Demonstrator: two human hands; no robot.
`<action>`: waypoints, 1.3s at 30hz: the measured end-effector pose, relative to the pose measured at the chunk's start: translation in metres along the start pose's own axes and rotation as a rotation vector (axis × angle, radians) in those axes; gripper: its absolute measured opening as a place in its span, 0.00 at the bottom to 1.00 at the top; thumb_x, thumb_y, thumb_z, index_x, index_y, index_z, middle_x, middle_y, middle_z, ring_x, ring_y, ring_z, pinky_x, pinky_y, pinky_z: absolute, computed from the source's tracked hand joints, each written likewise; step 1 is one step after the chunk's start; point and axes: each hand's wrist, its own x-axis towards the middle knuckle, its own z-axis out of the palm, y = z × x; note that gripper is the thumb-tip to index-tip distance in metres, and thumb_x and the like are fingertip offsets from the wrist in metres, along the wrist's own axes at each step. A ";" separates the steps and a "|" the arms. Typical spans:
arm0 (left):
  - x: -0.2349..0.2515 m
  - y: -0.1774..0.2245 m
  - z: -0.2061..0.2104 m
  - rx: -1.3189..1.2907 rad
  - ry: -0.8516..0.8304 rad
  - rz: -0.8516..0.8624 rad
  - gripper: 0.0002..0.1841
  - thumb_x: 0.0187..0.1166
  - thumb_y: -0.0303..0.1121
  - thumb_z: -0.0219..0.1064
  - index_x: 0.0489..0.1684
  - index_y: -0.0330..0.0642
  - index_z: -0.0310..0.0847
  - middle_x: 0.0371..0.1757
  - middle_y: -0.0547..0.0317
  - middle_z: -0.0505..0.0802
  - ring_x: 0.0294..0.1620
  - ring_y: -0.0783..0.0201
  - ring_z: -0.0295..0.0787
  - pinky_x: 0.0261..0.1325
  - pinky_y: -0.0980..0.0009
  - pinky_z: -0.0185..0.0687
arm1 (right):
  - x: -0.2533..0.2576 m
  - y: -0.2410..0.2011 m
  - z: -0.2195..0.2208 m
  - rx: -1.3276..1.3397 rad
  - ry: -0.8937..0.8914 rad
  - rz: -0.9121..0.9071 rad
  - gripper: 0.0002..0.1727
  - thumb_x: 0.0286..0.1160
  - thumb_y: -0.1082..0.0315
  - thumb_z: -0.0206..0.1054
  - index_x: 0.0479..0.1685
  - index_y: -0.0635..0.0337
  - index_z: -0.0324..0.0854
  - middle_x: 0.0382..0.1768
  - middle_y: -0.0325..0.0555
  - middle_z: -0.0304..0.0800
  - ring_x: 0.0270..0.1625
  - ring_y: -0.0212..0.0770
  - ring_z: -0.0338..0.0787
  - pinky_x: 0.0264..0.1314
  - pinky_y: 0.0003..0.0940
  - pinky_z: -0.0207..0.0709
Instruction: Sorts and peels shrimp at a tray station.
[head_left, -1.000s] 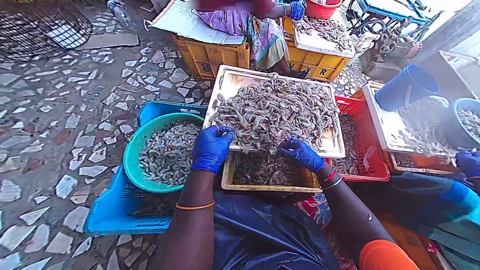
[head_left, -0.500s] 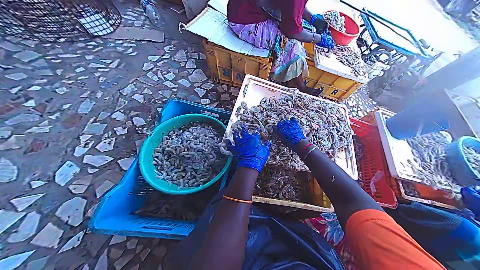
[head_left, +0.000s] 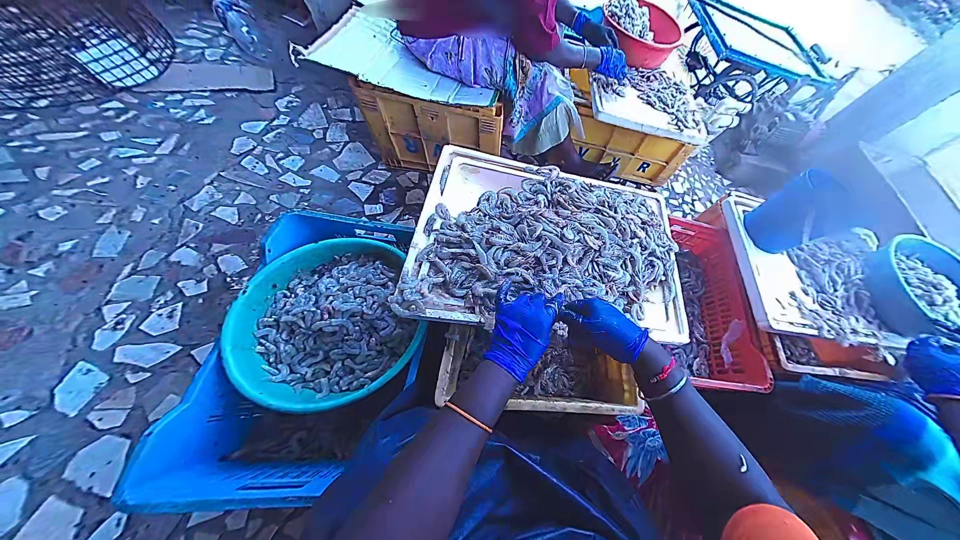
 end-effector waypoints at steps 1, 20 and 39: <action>0.000 0.005 0.002 -0.002 -0.016 0.000 0.21 0.79 0.24 0.60 0.66 0.53 0.89 0.53 0.44 0.95 0.58 0.43 0.92 0.82 0.28 0.52 | -0.004 0.004 -0.003 -0.074 0.031 0.021 0.23 0.92 0.50 0.52 0.50 0.55 0.88 0.38 0.42 0.89 0.41 0.37 0.87 0.54 0.45 0.78; 0.010 -0.004 0.000 -0.530 -0.206 -0.169 0.16 0.85 0.39 0.65 0.58 0.36 0.89 0.67 0.35 0.86 0.73 0.39 0.80 0.75 0.38 0.70 | -0.005 0.037 0.024 0.509 0.415 -0.222 0.15 0.85 0.60 0.64 0.31 0.58 0.88 0.23 0.30 0.85 0.23 0.24 0.78 0.33 0.25 0.75; -0.005 -0.016 -0.007 -1.250 -0.004 0.101 0.21 0.90 0.33 0.54 0.78 0.36 0.75 0.83 0.60 0.76 0.63 0.81 0.80 0.66 0.81 0.77 | -0.003 0.004 0.054 0.988 0.343 -0.356 0.11 0.85 0.72 0.58 0.53 0.66 0.86 0.43 0.40 0.91 0.48 0.27 0.88 0.61 0.27 0.82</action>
